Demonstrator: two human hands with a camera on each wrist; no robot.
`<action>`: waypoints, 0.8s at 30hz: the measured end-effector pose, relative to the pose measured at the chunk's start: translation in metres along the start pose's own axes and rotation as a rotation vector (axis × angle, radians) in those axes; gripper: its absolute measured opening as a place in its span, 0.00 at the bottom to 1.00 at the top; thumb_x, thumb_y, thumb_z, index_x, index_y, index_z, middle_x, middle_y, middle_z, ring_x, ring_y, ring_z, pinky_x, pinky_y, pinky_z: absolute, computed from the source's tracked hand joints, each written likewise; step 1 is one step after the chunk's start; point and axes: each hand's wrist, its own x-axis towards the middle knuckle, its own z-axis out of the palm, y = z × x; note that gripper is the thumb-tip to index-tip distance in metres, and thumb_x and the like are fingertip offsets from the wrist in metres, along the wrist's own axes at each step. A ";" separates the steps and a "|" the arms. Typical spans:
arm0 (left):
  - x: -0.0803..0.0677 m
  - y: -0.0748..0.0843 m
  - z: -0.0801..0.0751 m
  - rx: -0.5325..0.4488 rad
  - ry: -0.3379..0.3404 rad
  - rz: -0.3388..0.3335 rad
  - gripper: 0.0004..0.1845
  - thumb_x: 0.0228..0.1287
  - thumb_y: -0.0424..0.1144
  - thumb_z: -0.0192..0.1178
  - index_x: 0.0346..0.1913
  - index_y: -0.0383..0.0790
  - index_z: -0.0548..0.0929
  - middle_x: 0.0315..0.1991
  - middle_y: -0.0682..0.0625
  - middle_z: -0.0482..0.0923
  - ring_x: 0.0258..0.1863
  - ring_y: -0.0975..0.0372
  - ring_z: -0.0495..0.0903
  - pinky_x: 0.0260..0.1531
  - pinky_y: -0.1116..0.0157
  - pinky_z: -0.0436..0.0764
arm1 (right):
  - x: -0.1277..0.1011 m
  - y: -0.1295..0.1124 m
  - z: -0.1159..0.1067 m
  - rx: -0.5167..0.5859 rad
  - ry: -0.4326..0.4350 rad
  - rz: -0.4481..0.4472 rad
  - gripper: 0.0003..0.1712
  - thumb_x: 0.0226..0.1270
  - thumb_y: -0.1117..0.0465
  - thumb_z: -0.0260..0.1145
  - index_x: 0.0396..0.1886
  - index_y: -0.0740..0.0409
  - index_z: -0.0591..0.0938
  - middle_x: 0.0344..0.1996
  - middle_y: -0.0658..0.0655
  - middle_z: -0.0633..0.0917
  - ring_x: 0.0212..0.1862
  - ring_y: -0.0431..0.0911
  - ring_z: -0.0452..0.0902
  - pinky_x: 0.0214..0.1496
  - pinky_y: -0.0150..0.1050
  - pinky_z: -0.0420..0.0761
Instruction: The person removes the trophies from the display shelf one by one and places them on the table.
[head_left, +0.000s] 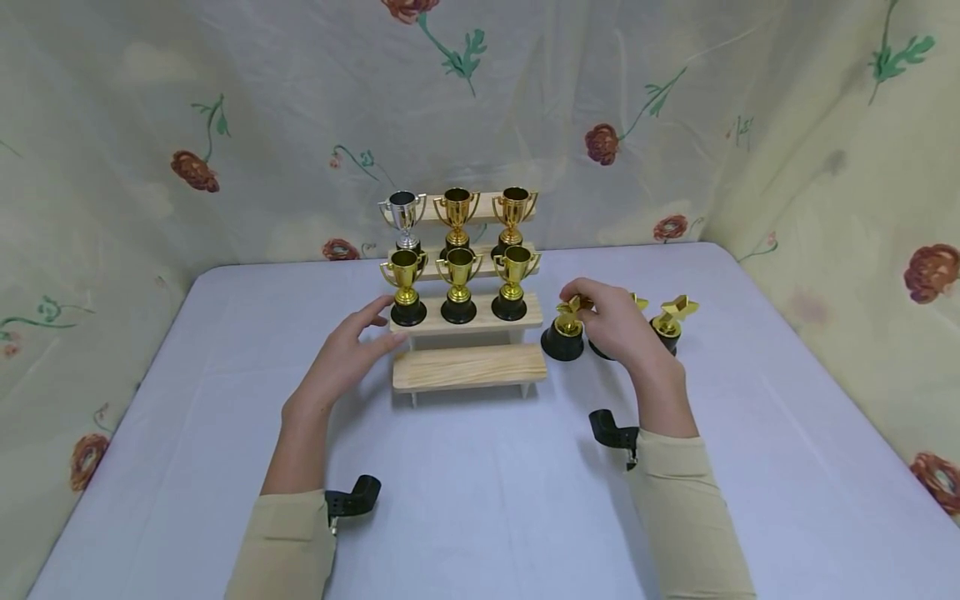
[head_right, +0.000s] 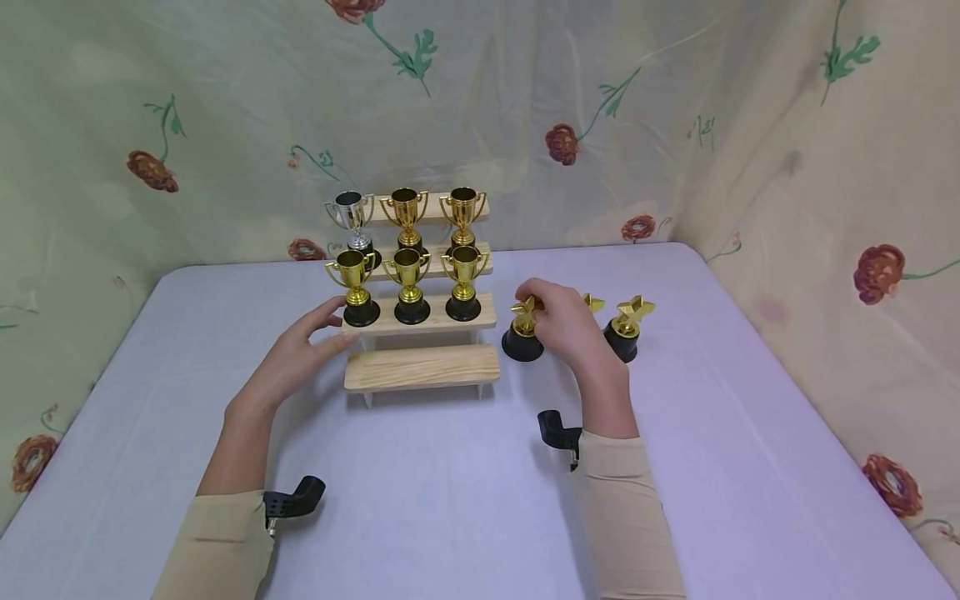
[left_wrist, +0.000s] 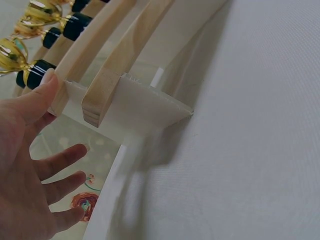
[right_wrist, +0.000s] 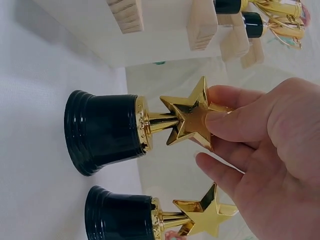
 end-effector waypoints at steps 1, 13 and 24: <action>0.000 0.000 0.000 -0.001 -0.001 -0.002 0.37 0.65 0.64 0.59 0.75 0.72 0.58 0.70 0.48 0.68 0.76 0.48 0.57 0.70 0.35 0.58 | 0.000 0.000 0.000 0.002 0.001 0.004 0.19 0.74 0.71 0.50 0.58 0.56 0.78 0.56 0.61 0.82 0.59 0.56 0.76 0.64 0.58 0.74; -0.002 0.003 0.000 -0.010 -0.001 0.004 0.38 0.64 0.64 0.59 0.75 0.70 0.58 0.70 0.48 0.67 0.76 0.49 0.57 0.69 0.35 0.59 | -0.001 -0.001 -0.002 0.014 0.026 -0.021 0.21 0.75 0.72 0.48 0.61 0.59 0.78 0.61 0.62 0.80 0.67 0.58 0.71 0.70 0.58 0.68; -0.002 0.002 0.000 -0.001 0.005 -0.006 0.38 0.65 0.64 0.59 0.75 0.71 0.58 0.70 0.47 0.67 0.76 0.49 0.57 0.69 0.36 0.58 | -0.004 -0.005 -0.008 0.039 0.073 -0.050 0.21 0.74 0.70 0.52 0.63 0.58 0.76 0.61 0.61 0.79 0.66 0.57 0.72 0.71 0.61 0.65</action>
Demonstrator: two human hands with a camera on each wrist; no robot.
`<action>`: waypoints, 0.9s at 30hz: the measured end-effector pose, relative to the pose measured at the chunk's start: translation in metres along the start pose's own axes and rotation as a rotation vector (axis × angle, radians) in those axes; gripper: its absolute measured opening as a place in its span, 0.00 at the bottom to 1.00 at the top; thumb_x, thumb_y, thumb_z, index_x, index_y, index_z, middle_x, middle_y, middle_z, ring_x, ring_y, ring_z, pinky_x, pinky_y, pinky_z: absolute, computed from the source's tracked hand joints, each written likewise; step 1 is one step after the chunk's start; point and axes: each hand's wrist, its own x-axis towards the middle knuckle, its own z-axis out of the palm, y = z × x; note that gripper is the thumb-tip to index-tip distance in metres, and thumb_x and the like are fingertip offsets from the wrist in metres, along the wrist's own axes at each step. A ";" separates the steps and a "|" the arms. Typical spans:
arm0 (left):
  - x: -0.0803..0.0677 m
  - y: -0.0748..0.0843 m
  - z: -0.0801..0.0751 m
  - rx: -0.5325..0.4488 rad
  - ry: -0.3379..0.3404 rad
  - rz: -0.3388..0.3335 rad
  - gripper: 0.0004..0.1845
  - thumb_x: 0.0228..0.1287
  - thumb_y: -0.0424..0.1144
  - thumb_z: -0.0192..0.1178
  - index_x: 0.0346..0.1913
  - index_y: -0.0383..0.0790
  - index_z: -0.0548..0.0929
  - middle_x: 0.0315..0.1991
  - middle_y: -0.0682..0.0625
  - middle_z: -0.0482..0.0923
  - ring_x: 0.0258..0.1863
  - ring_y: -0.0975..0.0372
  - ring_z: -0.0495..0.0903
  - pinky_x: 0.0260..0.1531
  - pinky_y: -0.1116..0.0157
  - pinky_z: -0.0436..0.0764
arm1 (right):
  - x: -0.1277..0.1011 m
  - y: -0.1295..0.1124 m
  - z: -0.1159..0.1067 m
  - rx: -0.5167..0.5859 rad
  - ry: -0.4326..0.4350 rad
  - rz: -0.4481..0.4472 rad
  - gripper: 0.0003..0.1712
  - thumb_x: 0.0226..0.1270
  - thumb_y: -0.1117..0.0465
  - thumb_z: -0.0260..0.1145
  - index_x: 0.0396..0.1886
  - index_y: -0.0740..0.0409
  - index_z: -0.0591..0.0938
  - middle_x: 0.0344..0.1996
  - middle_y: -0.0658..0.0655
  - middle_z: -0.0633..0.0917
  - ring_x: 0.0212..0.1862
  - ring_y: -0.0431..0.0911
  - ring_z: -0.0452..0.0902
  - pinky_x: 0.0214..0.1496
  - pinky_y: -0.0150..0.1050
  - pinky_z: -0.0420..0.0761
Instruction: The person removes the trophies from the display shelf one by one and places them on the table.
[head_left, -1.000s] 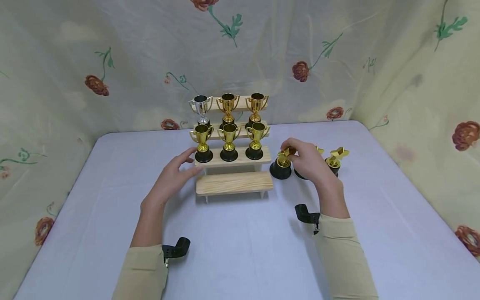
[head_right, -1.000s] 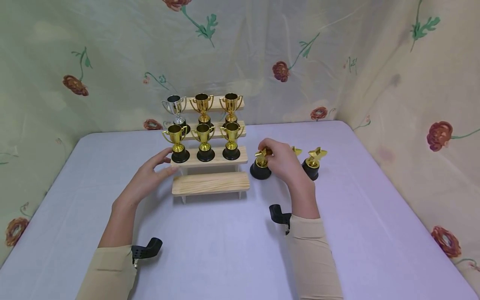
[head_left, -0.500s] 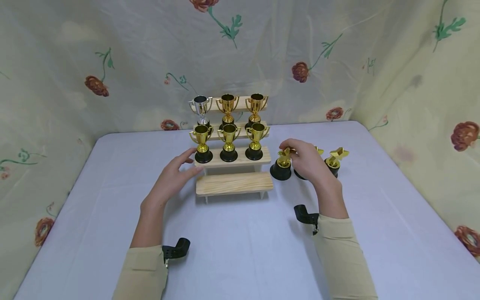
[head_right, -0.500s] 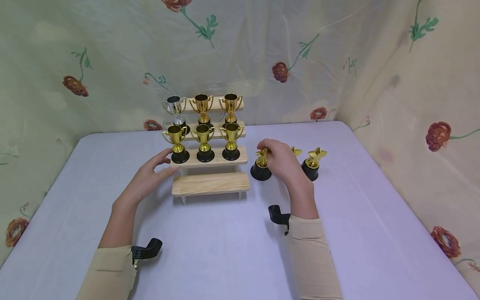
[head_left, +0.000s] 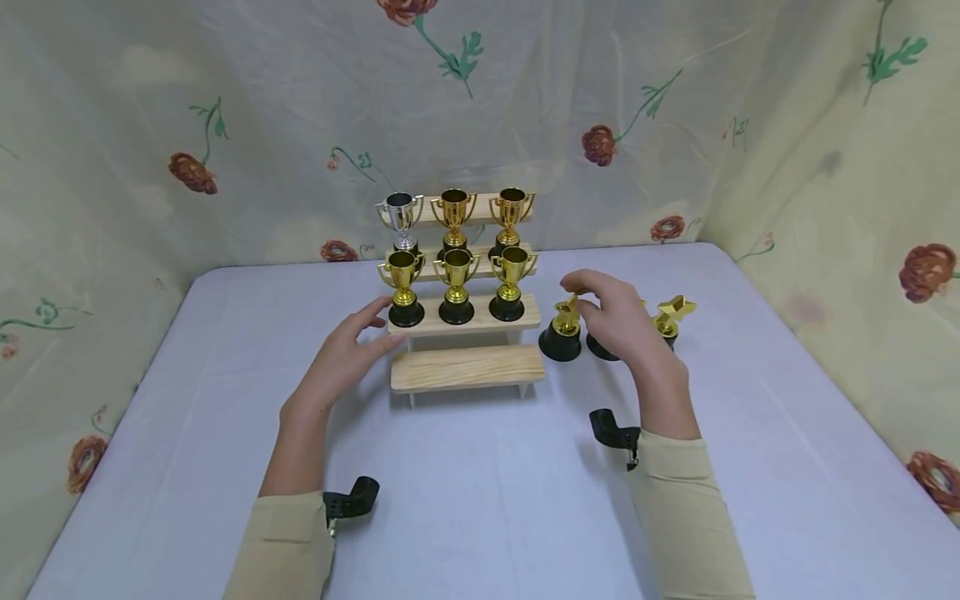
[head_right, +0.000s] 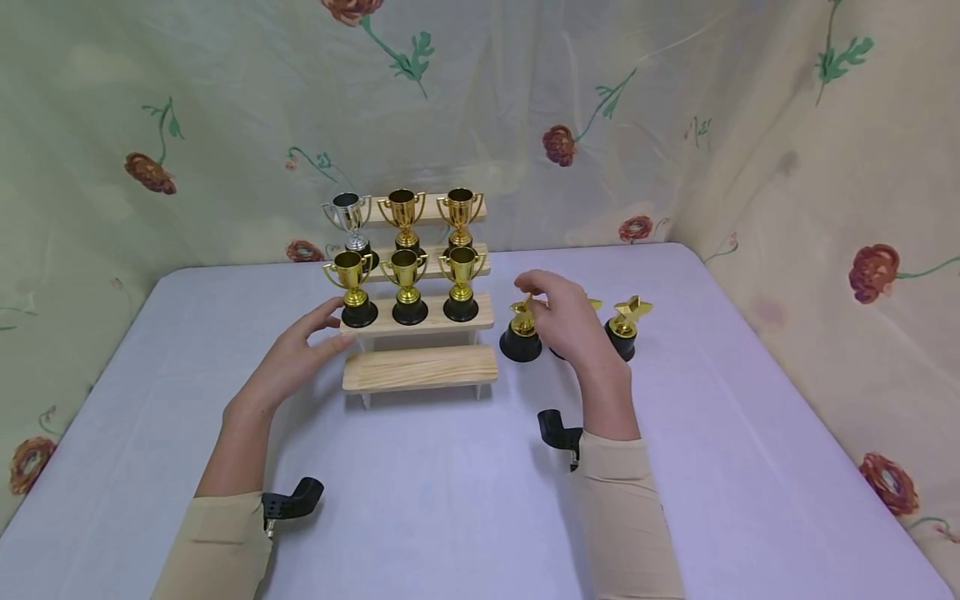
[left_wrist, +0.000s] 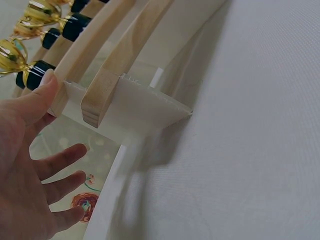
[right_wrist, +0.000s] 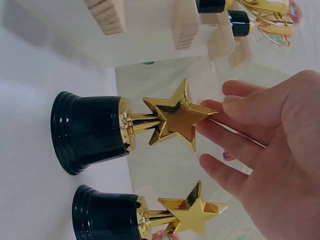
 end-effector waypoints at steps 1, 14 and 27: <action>0.000 0.000 0.000 0.003 -0.002 -0.001 0.38 0.65 0.64 0.59 0.75 0.71 0.58 0.70 0.47 0.67 0.76 0.48 0.57 0.69 0.36 0.59 | 0.000 0.000 0.000 0.000 0.007 -0.002 0.21 0.74 0.70 0.52 0.63 0.57 0.76 0.61 0.61 0.80 0.66 0.57 0.72 0.71 0.61 0.65; 0.001 -0.002 0.000 0.013 -0.006 0.009 0.39 0.65 0.65 0.58 0.76 0.69 0.57 0.70 0.47 0.68 0.76 0.48 0.57 0.69 0.35 0.59 | -0.005 -0.006 -0.005 0.077 0.083 -0.054 0.21 0.74 0.66 0.57 0.65 0.56 0.75 0.60 0.59 0.80 0.63 0.55 0.75 0.70 0.59 0.68; 0.002 -0.001 0.001 0.014 -0.004 0.009 0.38 0.65 0.64 0.59 0.75 0.72 0.57 0.69 0.47 0.68 0.76 0.48 0.57 0.69 0.36 0.59 | -0.004 -0.015 -0.003 0.160 0.104 -0.063 0.26 0.71 0.57 0.64 0.67 0.52 0.74 0.58 0.58 0.81 0.62 0.52 0.75 0.71 0.54 0.69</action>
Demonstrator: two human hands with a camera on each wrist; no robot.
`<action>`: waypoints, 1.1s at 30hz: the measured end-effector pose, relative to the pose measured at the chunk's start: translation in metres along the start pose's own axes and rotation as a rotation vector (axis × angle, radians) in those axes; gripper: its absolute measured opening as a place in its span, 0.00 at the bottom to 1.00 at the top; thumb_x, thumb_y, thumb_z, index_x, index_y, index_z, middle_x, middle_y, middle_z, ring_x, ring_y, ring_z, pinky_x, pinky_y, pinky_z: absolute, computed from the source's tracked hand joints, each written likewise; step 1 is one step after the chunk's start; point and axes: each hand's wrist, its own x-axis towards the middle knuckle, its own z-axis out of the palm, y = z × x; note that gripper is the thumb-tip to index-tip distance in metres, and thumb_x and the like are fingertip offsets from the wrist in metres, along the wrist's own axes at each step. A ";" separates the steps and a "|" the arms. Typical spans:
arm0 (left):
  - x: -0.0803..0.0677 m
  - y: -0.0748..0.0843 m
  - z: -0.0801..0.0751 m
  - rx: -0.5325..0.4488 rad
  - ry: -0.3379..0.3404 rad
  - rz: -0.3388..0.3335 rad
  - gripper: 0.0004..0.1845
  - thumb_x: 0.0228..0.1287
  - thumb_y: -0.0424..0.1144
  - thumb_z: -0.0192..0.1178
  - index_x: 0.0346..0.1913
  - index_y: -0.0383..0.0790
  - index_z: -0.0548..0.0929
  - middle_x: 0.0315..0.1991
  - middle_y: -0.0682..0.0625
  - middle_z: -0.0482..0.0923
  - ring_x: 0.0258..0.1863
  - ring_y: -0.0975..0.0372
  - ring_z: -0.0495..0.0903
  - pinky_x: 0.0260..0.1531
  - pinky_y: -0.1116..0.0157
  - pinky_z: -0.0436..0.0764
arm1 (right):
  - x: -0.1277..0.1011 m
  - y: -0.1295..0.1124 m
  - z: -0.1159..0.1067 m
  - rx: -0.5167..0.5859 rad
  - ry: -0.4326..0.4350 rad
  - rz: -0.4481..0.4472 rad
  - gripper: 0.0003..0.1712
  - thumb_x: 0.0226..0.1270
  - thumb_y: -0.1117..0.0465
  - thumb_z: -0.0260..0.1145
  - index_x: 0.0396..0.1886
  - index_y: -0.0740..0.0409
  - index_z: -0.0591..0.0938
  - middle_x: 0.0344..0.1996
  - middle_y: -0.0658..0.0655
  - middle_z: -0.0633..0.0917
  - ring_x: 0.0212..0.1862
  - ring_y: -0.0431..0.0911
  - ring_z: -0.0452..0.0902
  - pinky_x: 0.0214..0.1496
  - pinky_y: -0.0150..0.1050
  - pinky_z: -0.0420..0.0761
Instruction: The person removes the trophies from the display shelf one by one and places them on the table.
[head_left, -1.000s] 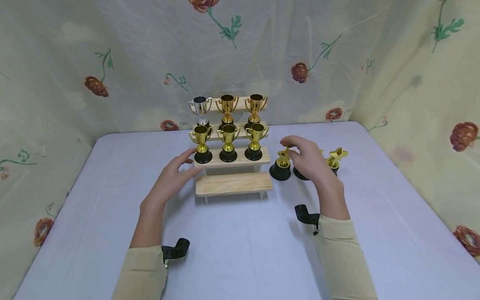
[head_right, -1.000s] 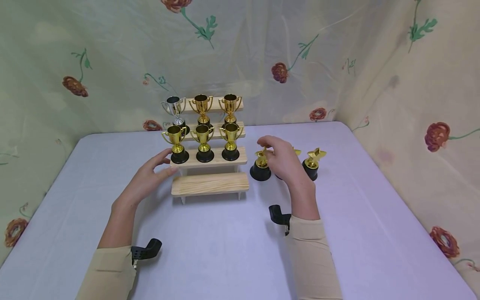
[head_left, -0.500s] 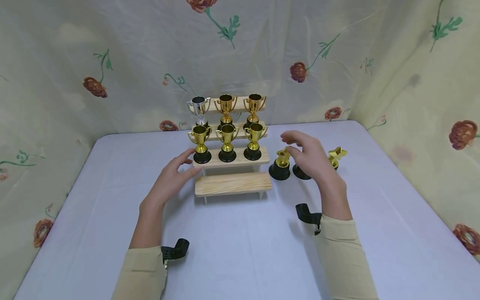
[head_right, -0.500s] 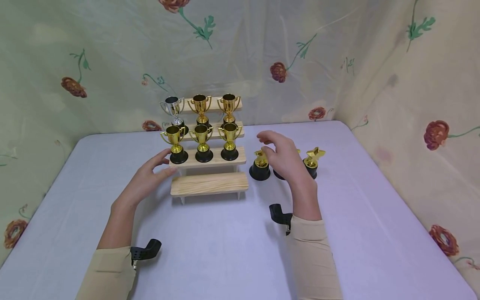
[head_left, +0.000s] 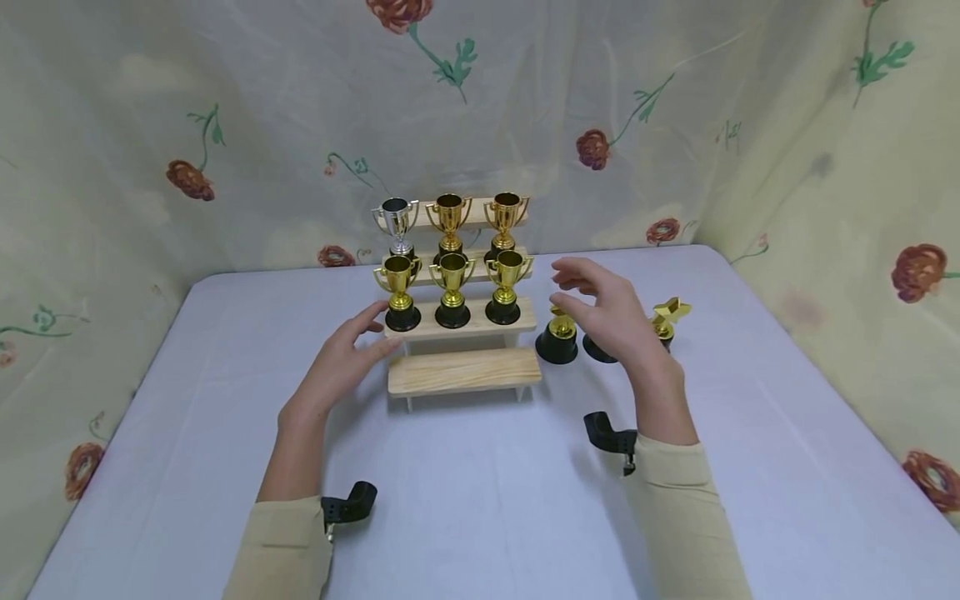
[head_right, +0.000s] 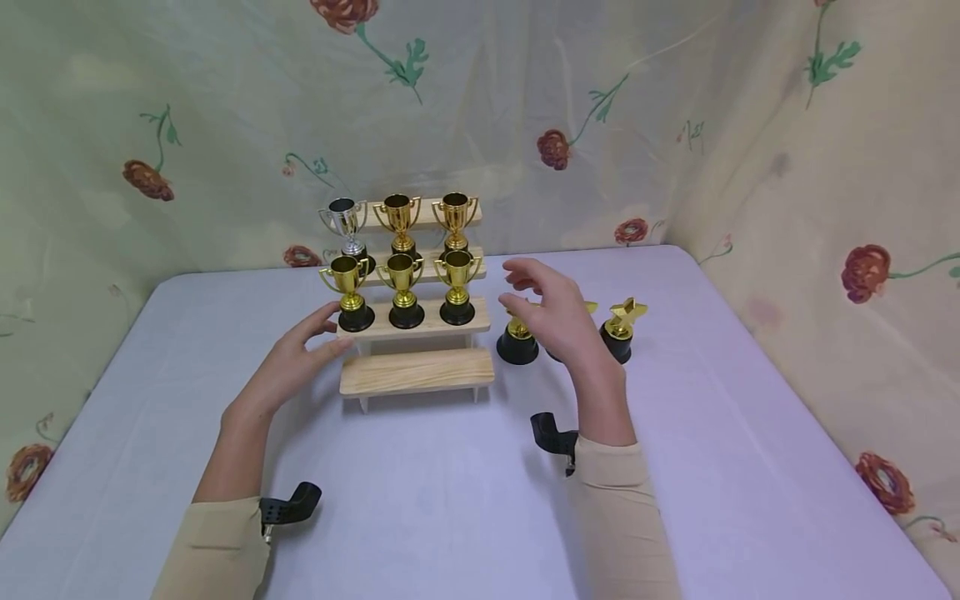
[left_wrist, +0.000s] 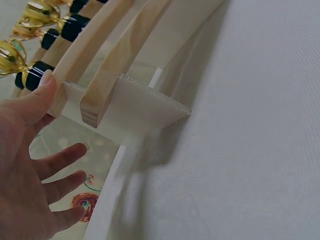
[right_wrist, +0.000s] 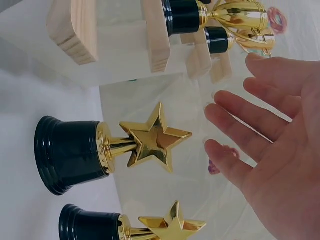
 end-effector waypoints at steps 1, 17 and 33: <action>0.000 0.000 0.000 0.003 -0.001 -0.001 0.38 0.65 0.64 0.59 0.76 0.72 0.56 0.69 0.47 0.68 0.76 0.47 0.57 0.69 0.35 0.59 | 0.000 -0.001 0.001 0.011 -0.002 -0.001 0.27 0.71 0.57 0.64 0.68 0.52 0.73 0.58 0.59 0.81 0.62 0.52 0.75 0.71 0.54 0.69; 0.000 -0.002 -0.001 0.001 -0.006 0.015 0.38 0.66 0.64 0.58 0.76 0.70 0.56 0.70 0.46 0.68 0.76 0.47 0.57 0.70 0.36 0.58 | 0.007 -0.010 0.012 0.201 -0.020 -0.033 0.31 0.70 0.54 0.66 0.70 0.47 0.70 0.58 0.60 0.81 0.62 0.53 0.76 0.69 0.53 0.72; -0.001 0.001 -0.002 -0.009 -0.004 0.008 0.39 0.65 0.63 0.59 0.76 0.69 0.58 0.69 0.47 0.69 0.76 0.48 0.57 0.70 0.37 0.59 | 0.015 -0.018 0.027 0.281 0.013 -0.065 0.32 0.69 0.53 0.67 0.71 0.48 0.71 0.55 0.59 0.81 0.59 0.51 0.78 0.66 0.50 0.75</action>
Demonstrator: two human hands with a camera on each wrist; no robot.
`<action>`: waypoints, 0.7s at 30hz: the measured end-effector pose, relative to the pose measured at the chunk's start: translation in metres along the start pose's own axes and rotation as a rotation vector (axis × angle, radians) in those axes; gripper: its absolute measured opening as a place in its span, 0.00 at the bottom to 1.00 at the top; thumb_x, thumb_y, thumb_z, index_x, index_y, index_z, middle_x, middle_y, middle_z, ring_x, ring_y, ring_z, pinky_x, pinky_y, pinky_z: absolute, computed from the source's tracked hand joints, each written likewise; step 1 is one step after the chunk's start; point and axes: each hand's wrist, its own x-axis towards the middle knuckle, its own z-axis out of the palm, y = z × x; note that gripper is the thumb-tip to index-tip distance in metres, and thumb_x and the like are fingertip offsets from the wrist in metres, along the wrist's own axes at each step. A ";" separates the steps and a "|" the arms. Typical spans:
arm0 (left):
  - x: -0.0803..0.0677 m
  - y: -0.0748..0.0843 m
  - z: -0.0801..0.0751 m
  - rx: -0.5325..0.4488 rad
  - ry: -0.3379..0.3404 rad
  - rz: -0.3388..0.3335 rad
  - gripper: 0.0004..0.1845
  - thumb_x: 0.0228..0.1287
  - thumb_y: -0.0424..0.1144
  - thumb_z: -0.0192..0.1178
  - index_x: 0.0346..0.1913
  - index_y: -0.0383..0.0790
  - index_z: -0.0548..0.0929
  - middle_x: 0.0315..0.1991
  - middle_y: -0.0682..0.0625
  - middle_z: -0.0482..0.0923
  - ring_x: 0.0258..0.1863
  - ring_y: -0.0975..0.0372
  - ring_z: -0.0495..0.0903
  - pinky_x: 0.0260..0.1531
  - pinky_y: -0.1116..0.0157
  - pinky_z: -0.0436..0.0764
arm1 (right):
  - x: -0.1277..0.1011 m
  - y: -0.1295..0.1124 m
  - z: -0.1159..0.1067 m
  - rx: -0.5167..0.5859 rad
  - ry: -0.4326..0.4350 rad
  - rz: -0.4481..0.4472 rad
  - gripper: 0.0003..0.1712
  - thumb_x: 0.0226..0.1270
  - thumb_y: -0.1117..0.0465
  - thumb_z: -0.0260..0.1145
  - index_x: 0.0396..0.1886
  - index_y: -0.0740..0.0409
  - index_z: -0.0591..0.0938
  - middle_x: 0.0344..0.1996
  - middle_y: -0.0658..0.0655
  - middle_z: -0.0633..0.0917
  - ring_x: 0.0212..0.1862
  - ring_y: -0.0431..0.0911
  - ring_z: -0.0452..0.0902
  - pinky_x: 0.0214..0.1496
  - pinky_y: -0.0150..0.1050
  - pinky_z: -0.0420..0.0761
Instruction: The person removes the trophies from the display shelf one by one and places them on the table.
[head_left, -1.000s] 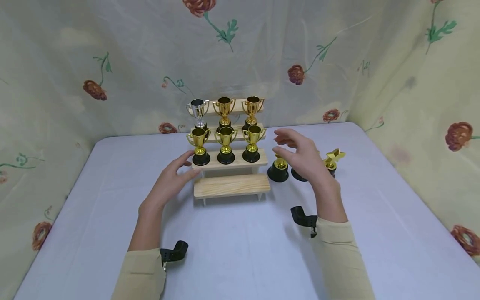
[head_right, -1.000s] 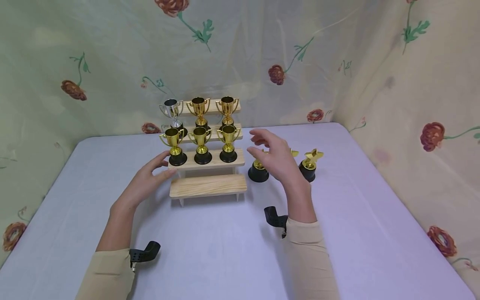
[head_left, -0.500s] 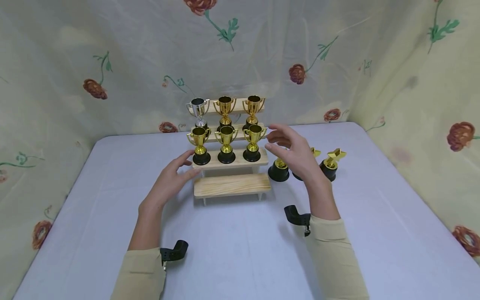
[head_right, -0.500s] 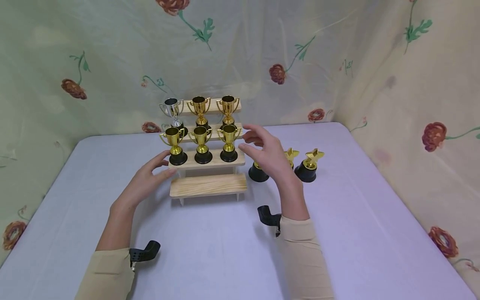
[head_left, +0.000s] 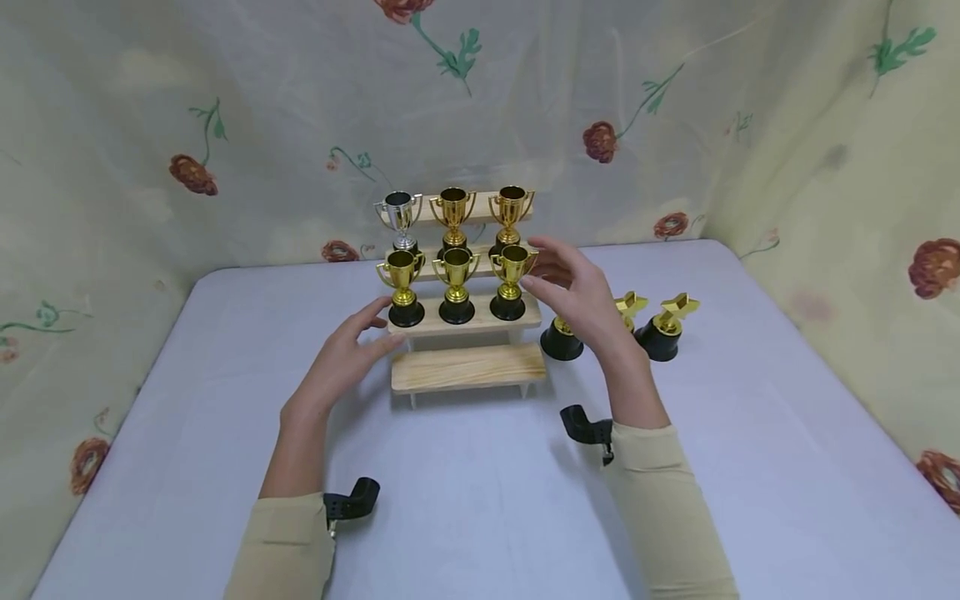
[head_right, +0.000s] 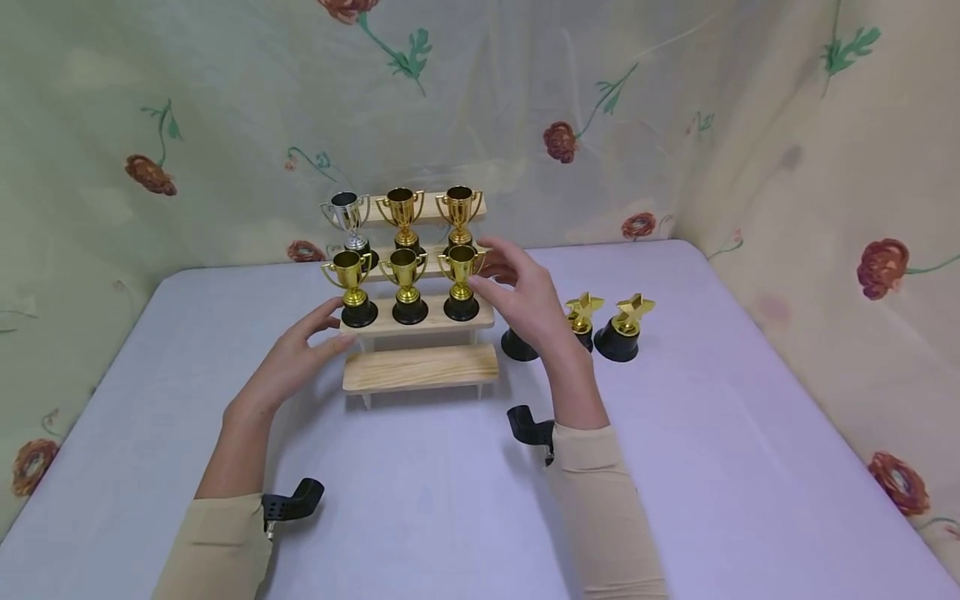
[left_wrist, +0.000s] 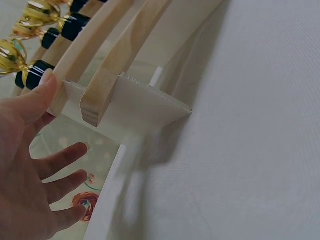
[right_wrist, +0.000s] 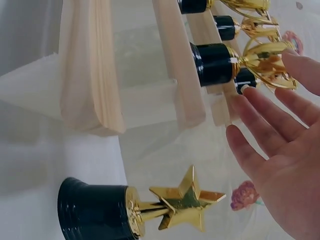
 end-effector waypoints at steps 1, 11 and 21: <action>0.000 0.000 0.000 -0.001 0.001 0.002 0.38 0.65 0.64 0.59 0.76 0.69 0.58 0.69 0.47 0.69 0.76 0.48 0.58 0.70 0.37 0.59 | 0.000 -0.001 0.001 -0.001 0.001 -0.002 0.32 0.69 0.54 0.67 0.71 0.48 0.71 0.54 0.59 0.82 0.59 0.51 0.78 0.66 0.50 0.75; 0.002 0.003 -0.001 0.011 0.005 0.005 0.39 0.65 0.63 0.59 0.76 0.68 0.58 0.69 0.47 0.69 0.75 0.47 0.58 0.69 0.36 0.59 | 0.006 -0.004 0.011 0.037 0.022 -0.043 0.28 0.69 0.59 0.66 0.68 0.50 0.74 0.55 0.60 0.82 0.56 0.52 0.79 0.66 0.48 0.75; 0.001 0.002 0.000 0.018 0.003 -0.012 0.39 0.65 0.63 0.59 0.76 0.68 0.57 0.69 0.47 0.68 0.76 0.47 0.57 0.69 0.35 0.59 | 0.007 -0.002 0.017 0.052 0.027 -0.055 0.28 0.68 0.61 0.67 0.68 0.49 0.73 0.54 0.59 0.84 0.53 0.49 0.80 0.63 0.47 0.77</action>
